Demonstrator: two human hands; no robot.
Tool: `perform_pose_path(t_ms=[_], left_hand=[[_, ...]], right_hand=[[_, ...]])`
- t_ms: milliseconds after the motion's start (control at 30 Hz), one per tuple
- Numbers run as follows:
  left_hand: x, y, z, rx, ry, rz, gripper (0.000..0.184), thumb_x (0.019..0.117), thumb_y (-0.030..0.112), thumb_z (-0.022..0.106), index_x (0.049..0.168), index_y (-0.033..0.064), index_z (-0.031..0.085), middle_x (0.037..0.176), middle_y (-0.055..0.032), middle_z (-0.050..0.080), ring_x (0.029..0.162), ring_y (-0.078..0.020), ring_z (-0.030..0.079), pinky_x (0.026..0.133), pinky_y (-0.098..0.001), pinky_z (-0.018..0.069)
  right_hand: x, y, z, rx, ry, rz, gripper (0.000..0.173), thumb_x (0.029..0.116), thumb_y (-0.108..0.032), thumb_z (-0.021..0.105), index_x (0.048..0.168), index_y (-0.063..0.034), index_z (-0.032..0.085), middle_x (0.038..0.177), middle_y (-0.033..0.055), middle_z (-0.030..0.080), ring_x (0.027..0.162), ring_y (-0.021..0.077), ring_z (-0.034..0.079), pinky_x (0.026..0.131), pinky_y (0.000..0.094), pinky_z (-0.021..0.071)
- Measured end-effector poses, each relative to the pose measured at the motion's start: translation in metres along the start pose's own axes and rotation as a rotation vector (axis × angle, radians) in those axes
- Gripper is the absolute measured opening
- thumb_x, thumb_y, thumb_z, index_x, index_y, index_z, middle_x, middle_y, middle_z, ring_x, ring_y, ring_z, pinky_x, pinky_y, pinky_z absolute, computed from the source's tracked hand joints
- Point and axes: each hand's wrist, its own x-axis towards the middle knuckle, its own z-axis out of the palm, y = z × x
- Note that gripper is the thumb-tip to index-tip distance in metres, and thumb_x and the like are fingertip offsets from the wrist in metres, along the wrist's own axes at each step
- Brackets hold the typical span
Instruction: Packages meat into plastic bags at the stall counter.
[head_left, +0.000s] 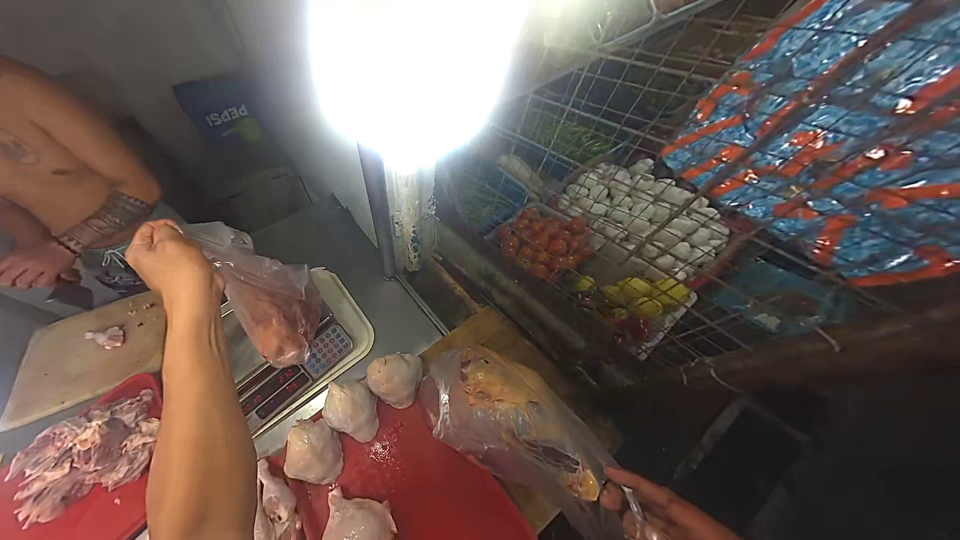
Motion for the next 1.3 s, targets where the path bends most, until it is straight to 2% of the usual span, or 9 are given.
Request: perform_pose_path(t_ms=[133, 233, 333, 400, 600, 767, 933, 1133, 1300], left_hand=[[-0.045, 0.061, -0.051, -0.157, -0.338, 0.102, 0.014, 0.1052, 0.019, 0.043, 0.096, 0.0257, 0.051, 0.066, 0.0156, 0.047, 0.050, 0.0008, 0.047, 0.049, -0.0180, 0.0459], [-0.075, 0.082, -0.081, -0.459, -0.663, -0.004, 0.024, 0.1094, 0.023, 0.039, 0.096, 0.0246, 0.058, 0.079, 0.0139, 0.060, 0.071, 0.0040, 0.059, 0.070, -0.0126, 0.0515], [-0.129, 0.111, -0.068, -0.509, -0.556, -0.174, 0.046, 0.1117, 0.022, 0.019, 0.084, 0.0232, 0.055, 0.067, 0.0121, 0.060, 0.060, 0.0048, 0.058, 0.059, -0.0096, 0.0506], [-0.170, 0.115, -0.062, -0.354, -0.546, -0.153, 0.041, 0.1079, 0.021, 0.023, 0.081, 0.0299, 0.052, 0.059, 0.0148, 0.052, 0.052, 0.0022, 0.051, 0.051, -0.0152, 0.0463], [-0.294, 0.052, -0.079, -0.103, -0.372, -0.315, 0.028, 0.1047, 0.009, 0.031, 0.088, 0.0178, 0.052, 0.056, 0.0132, 0.051, 0.045, -0.0009, 0.049, 0.045, -0.0205, 0.0479], [-0.430, 0.020, -0.102, 0.230, -0.722, -0.265, 0.024, 0.0926, 0.006, 0.044, 0.085, 0.0073, 0.067, 0.074, 0.0047, 0.064, 0.065, -0.0039, 0.061, 0.062, -0.0270, 0.0548], [-0.500, 0.012, -0.116, 0.899, -1.352, -0.393, 0.031, 0.0986, 0.027, 0.056, 0.123, 0.0146, 0.072, 0.113, -0.0142, 0.071, 0.106, -0.0315, 0.069, 0.093, -0.0578, 0.0547], [-0.528, 0.015, -0.152, 0.776, -0.866, -0.386, 0.033, 0.0948, 0.025, 0.067, 0.118, 0.0016, 0.068, 0.108, -0.0172, 0.071, 0.099, -0.0298, 0.070, 0.090, -0.0542, 0.0570], [-0.476, -0.004, -0.170, 0.836, -0.442, -0.382, 0.034, 0.0978, 0.024, 0.062, 0.123, 0.0013, 0.066, 0.114, -0.0207, 0.068, 0.105, -0.0323, 0.067, 0.094, -0.0548, 0.0538]], right_hand=[[0.006, 0.000, -0.011, -0.001, 0.042, -0.040, 0.039, 0.1050, -0.020, 0.057, 0.144, -0.0129, 0.057, 0.123, -0.0016, 0.067, 0.086, 0.0049, 0.062, 0.076, 0.0239, 0.0544], [0.008, 0.007, -0.016, 0.037, 0.105, -0.090, 0.044, 0.1013, -0.032, 0.062, 0.142, -0.0160, 0.060, 0.120, 0.0022, 0.067, 0.074, 0.0039, 0.059, 0.064, 0.0202, 0.0519], [0.010, 0.006, -0.021, 0.102, 0.090, -0.098, 0.043, 0.1010, -0.024, 0.059, 0.142, -0.0119, 0.059, 0.121, 0.0049, 0.066, 0.074, 0.0050, 0.059, 0.064, 0.0213, 0.0518], [0.007, 0.007, -0.025, 0.157, 0.065, -0.093, 0.042, 0.1007, -0.016, 0.055, 0.142, -0.0073, 0.057, 0.123, 0.0069, 0.064, 0.075, 0.0064, 0.058, 0.064, 0.0224, 0.0512], [-0.003, 0.020, -0.041, 0.288, 0.048, -0.043, 0.041, 0.0981, -0.008, 0.050, 0.138, -0.0037, 0.059, 0.118, 0.0082, 0.063, 0.077, 0.0100, 0.059, 0.067, 0.0258, 0.0534], [-0.005, 0.033, -0.055, 0.302, -0.014, 0.017, 0.042, 0.0963, -0.006, 0.049, 0.136, -0.0026, 0.060, 0.115, 0.0068, 0.064, 0.078, 0.0104, 0.062, 0.070, 0.0266, 0.0559], [-0.002, 0.043, -0.072, 0.280, -0.110, 0.025, 0.041, 0.0967, -0.004, 0.047, 0.136, -0.0002, 0.058, 0.117, 0.0092, 0.064, 0.080, 0.0123, 0.063, 0.072, 0.0286, 0.0569], [0.010, 0.050, -0.090, 0.242, -0.149, 0.135, 0.050, 0.0943, -0.003, 0.046, 0.144, -0.0009, 0.049, 0.111, 0.0077, 0.063, 0.078, 0.0139, 0.064, 0.070, 0.0290, 0.0583], [0.022, 0.043, -0.096, 0.161, -0.144, 0.142, 0.048, 0.0946, -0.004, 0.045, 0.142, -0.0004, 0.052, 0.109, 0.0076, 0.063, 0.076, 0.0134, 0.063, 0.069, 0.0276, 0.0574]])
